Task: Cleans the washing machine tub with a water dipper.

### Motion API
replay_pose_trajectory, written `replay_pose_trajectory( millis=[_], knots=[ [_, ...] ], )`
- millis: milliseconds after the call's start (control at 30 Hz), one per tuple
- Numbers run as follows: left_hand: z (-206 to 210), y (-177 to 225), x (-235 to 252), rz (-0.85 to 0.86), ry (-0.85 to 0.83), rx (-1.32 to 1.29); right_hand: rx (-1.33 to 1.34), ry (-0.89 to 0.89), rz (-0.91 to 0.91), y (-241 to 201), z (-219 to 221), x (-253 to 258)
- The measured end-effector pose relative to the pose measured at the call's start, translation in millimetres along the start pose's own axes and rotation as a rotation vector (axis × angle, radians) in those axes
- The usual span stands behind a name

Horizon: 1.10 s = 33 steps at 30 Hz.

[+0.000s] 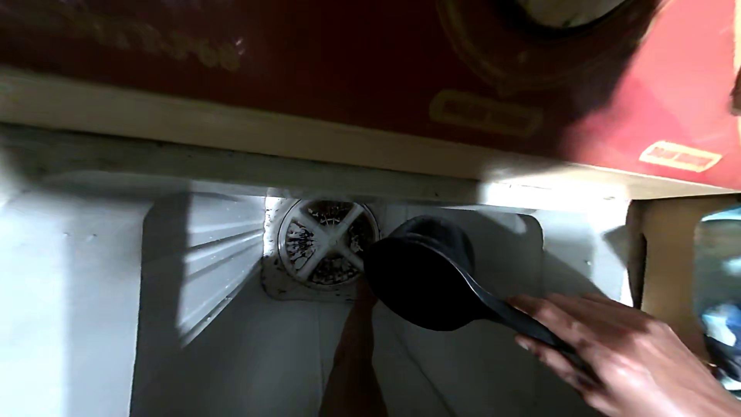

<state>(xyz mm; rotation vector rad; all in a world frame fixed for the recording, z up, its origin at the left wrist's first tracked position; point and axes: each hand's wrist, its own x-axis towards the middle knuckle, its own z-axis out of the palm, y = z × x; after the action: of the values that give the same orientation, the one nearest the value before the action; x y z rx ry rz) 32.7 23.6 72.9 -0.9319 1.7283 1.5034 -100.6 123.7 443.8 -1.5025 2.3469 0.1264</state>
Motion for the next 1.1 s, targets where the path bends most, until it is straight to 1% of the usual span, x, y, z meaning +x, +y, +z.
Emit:
replay_pose_trajectory(
  millis=[33, 67, 133, 200, 233, 267, 300, 367, 400, 433, 467, 500, 533, 567, 600, 667, 700, 733, 767, 800, 833, 900, 967, 1033, 1067, 1100],
  knots=[
    [-13, 2, -8, 0.008, -0.033, -0.071, -0.005, 0.013, -0.006, 0, 1, 0],
    [-20, -6, -5, 0.003, -0.023, -0.151, -0.007, 0.023, -0.007, 1, 2, 0],
    [-22, -40, 21, -0.006, 0.004, -0.189, -0.012, 0.038, 0.001, 2, 3, -1],
    [-25, -77, 36, -0.075, -0.013, -0.203, -0.021, 0.054, 0.026, 2, 5, -2],
    [-30, -97, 38, -0.066, -0.028, -0.175, -0.024, 0.06, 0.048, 2, 4, -2],
    [-39, -111, 35, -0.039, -0.064, -0.078, -0.039, 0.072, 0.071, 2, 3, -3],
    [-53, -114, 29, -0.016, -0.102, 0.087, -0.058, 0.083, 0.093, 1, 2, -3],
    [-74, -100, 17, -0.053, -0.215, 0.411, -0.101, 0.094, 0.125, -2, -1, -1],
    [-77, -87, 16, -0.084, -0.266, 0.483, -0.125, 0.104, 0.132, -3, 0, -1],
    [-75, -74, 18, -0.078, -0.304, 0.505, -0.149, 0.118, 0.13, -3, 1, -1],
    [-69, -63, 26, -0.026, -0.325, 0.474, -0.168, 0.127, 0.121, -2, 2, -1],
    [-60, -51, 37, 0.066, -0.323, 0.407, -0.182, 0.127, 0.11, -1, 2, -1],
    [-49, -38, 48, 0.16, -0.293, 0.319, -0.196, 0.121, 0.099, -1, 2, -1],
    [-36, -33, 61, 0.219, -0.245, 0.18, -0.206, 0.108, 0.087, -2, 2, -1],
    [-25, -25, 70, 0.218, -0.195, 0.046, -0.215, 0.091, 0.07, -4, 2, -1],
    [-12, -1, 78, 0.132, -0.057, -0.146, -0.246, 0.064, 0.035, -6, 1, -1],
    [-9, 11, 74, 0.079, -0.004, -0.214, -0.27, 0.06, 0.02, -9, 2, -2],
    [-13, 23, 62, 0.02, 0.025, -0.302, -0.286, 0.057, 0.003, -12, 4, -3],
    [-22, 35, 44, -0.032, 0.024, -0.334, -0.298, 0.051, -0.012, -14, 6, -4],
    [-29, 41, 29, -0.049, 0.008, -0.339, -0.304, 0.042, -0.02, -16, 9, -6],
    [-28, 35, 25, -0.018, 0.018, -0.321, -0.303, 0.03, -0.016, -19, 11, -7],
    [-6, -3, 38, 0.061, 0.103, -0.207, -0.29, -0.006, 0.007, -23, 12, -8],
    [-5, -17, 41, -0.012, -0.037, -0.014, -0.292, 0.002, 0.034, -23, 13, -8],
    [-6, -19, 39, -0.027, -0.141, 0.165, -0.294, 0.02, 0.059, -23, 13, -7],
    [-10, -12, 34, 0.014, -0.157, 0.175, -0.293, 0.03, 0.071, -23, 13, -6],
    [-12, -4, 31, 0.047, -0.129, 0.072, -0.298, 0.038, 0.082, -22, 13, -5]
  ],
)
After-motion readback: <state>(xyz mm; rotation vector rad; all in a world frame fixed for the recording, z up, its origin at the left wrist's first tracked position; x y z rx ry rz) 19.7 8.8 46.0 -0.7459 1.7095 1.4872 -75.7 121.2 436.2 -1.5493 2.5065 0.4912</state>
